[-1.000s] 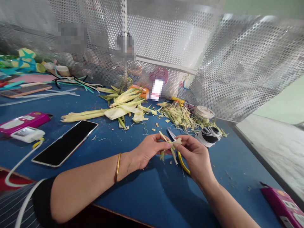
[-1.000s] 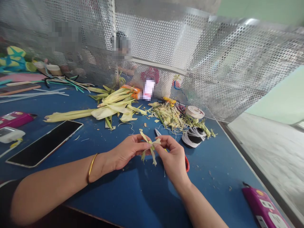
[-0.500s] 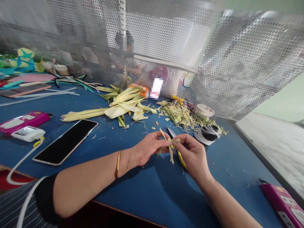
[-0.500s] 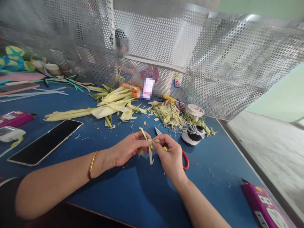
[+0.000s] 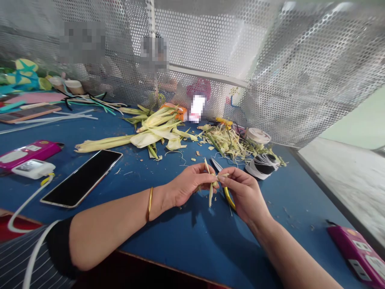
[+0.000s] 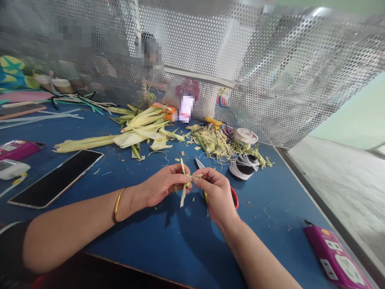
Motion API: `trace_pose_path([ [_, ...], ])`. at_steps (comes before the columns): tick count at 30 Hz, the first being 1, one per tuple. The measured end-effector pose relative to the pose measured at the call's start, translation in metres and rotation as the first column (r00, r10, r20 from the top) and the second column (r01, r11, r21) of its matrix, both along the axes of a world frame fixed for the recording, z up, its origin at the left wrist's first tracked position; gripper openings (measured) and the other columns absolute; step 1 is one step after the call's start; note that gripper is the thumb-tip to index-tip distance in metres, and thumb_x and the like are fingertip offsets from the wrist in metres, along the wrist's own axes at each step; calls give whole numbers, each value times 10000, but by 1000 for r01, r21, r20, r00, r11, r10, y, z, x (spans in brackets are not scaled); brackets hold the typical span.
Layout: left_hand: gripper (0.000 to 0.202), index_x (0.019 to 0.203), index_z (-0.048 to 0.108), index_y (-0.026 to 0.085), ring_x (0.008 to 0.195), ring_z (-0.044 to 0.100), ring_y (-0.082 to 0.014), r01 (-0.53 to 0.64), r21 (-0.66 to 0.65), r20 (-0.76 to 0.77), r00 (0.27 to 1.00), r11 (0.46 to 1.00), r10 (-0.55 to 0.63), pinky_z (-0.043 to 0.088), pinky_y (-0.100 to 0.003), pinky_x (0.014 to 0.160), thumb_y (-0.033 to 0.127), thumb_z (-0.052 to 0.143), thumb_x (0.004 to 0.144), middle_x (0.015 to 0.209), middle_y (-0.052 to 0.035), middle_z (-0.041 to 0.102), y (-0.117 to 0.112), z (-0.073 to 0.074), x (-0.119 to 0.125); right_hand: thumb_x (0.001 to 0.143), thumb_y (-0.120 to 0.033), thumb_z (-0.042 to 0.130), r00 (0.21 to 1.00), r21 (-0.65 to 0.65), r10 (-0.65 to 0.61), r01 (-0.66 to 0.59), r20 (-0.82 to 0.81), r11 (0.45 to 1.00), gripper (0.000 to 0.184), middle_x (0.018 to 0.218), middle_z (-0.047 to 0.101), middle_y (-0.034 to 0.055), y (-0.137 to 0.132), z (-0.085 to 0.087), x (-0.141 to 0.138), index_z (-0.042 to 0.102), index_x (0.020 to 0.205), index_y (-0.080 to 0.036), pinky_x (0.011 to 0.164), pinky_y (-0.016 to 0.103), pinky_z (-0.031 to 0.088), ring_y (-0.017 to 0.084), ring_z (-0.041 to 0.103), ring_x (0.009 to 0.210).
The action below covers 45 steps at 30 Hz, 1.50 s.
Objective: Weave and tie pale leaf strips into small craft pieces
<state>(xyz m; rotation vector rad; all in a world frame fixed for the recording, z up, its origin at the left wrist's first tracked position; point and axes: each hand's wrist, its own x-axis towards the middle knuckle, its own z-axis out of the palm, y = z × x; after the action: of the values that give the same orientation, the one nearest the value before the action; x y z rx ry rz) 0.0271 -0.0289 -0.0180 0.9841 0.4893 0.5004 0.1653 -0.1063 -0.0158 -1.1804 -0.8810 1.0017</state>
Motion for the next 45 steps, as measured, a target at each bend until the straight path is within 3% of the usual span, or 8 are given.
trace_pose_path([
  [3,231,742,576,156,615,638,-136,-23,-37,-16,1000,999,22,498,-291,704,210,777,642,650,-14,660,2,0,-1,763,-336,733,953,51,-11,-5,304,999,179,648,619,-17,-1,-3,7,706,875,-200,608,283,458,143,573,602],
  [8,238,741,597,151,619,653,-139,-32,-115,-46,999,993,27,513,-302,716,192,794,613,682,-20,680,7,2,-3,888,-257,614,638,234,-110,-113,763,966,187,868,673,15,-4,-1,21,699,1054,-257,736,298,477,172,615,796],
  [23,234,733,588,156,619,653,-139,46,-20,-56,997,999,-47,503,-298,709,225,795,650,655,-20,681,8,3,-5,981,-291,466,440,151,-42,-216,897,965,229,798,622,43,-4,5,22,634,840,-228,671,298,433,173,569,718],
  [27,218,739,601,155,649,652,-139,65,199,-35,998,978,-59,509,-295,720,250,789,681,672,-7,670,10,5,-6,953,-288,463,537,67,38,-173,843,983,269,695,567,9,-2,4,20,548,707,-219,614,282,382,155,502,646],
  [33,99,742,632,165,635,620,-115,30,484,-97,995,874,20,471,-233,640,178,724,708,659,9,665,9,1,-5,851,-430,570,930,-184,222,-173,294,968,391,538,400,-42,-1,-5,11,433,554,-217,529,271,330,121,371,522],
  [37,60,706,651,165,617,616,-117,6,481,-179,979,877,92,461,-227,618,146,705,688,637,5,663,7,0,-4,816,-485,615,954,-210,205,-158,220,965,404,523,415,-44,0,-7,7,475,555,-210,524,269,335,117,394,508],
  [40,77,663,643,156,607,620,-122,-46,285,-200,974,957,106,489,-259,662,152,720,673,626,-5,656,6,3,-3,889,-464,565,851,-108,127,-83,509,991,318,575,534,-17,-1,-6,12,590,707,-204,559,272,373,140,484,561],
  [45,110,648,665,142,594,604,-126,-38,-7,-181,983,999,36,490,-294,675,196,761,648,628,-27,657,8,8,-4,942,-274,540,493,182,-71,-179,867,967,219,958,692,48,-5,0,22,626,1142,-255,747,309,464,195,639,847],
])
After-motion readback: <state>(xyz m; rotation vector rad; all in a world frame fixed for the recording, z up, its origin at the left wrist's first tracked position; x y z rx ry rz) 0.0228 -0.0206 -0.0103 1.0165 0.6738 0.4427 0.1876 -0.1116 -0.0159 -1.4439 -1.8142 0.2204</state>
